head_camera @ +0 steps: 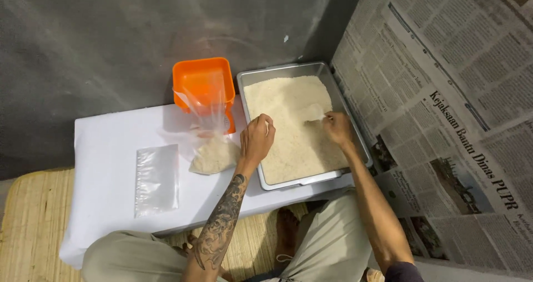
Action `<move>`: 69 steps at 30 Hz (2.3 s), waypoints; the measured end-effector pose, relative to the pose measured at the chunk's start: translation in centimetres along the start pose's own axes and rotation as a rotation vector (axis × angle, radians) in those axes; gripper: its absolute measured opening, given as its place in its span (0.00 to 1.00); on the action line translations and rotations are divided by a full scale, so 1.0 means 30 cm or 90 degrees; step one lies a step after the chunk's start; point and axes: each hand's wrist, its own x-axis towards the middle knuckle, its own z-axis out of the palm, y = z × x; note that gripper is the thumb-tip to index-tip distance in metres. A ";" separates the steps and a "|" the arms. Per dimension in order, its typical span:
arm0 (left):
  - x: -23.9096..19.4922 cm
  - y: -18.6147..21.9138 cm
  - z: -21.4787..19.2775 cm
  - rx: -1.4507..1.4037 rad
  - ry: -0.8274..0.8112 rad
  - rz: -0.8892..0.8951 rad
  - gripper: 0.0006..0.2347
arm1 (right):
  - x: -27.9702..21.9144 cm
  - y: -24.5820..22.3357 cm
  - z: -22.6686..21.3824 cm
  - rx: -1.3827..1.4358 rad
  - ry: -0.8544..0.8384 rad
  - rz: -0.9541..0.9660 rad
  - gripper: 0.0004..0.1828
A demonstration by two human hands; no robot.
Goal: The person is scooping rice from a metal tray into plastic bags and adjusting the weight using a digital scale.
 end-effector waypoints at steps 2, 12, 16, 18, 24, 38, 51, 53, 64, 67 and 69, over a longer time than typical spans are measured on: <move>0.003 -0.006 0.007 0.012 0.001 0.005 0.01 | 0.017 0.011 0.029 -0.153 -0.028 0.029 0.17; 0.002 0.011 -0.007 0.011 0.001 0.007 0.00 | -0.014 -0.034 -0.036 -0.093 0.042 -0.001 0.19; 0.003 0.011 -0.002 0.010 0.009 0.009 0.01 | -0.036 -0.024 0.030 -0.268 -0.026 0.037 0.19; 0.001 0.012 -0.005 0.002 0.004 0.001 0.00 | 0.015 0.062 0.103 -0.078 -0.046 0.021 0.16; 0.000 0.014 -0.009 0.009 -0.010 -0.005 0.01 | -0.066 -0.089 -0.019 0.412 -0.072 0.250 0.12; -0.004 0.018 -0.010 0.009 -0.022 -0.017 0.02 | -0.085 -0.117 -0.038 0.412 -0.043 0.224 0.18; 0.010 0.200 -0.322 -0.137 0.151 0.159 0.07 | -0.132 -0.508 -0.107 0.430 -0.089 0.059 0.07; 0.039 0.200 -0.430 -0.069 0.227 0.202 0.07 | -0.131 -0.617 -0.121 0.438 -0.105 0.021 0.07; -0.023 0.065 -0.663 0.068 0.302 0.086 0.10 | -0.111 -1.018 -0.039 0.405 -0.175 -0.213 0.09; -0.020 0.053 -0.668 0.070 0.296 0.097 0.07 | -0.082 -1.034 0.011 0.344 -0.169 -0.272 0.10; -0.019 0.058 -0.675 0.064 0.306 0.097 0.07 | -0.083 -1.038 0.025 0.225 -0.120 -0.344 0.13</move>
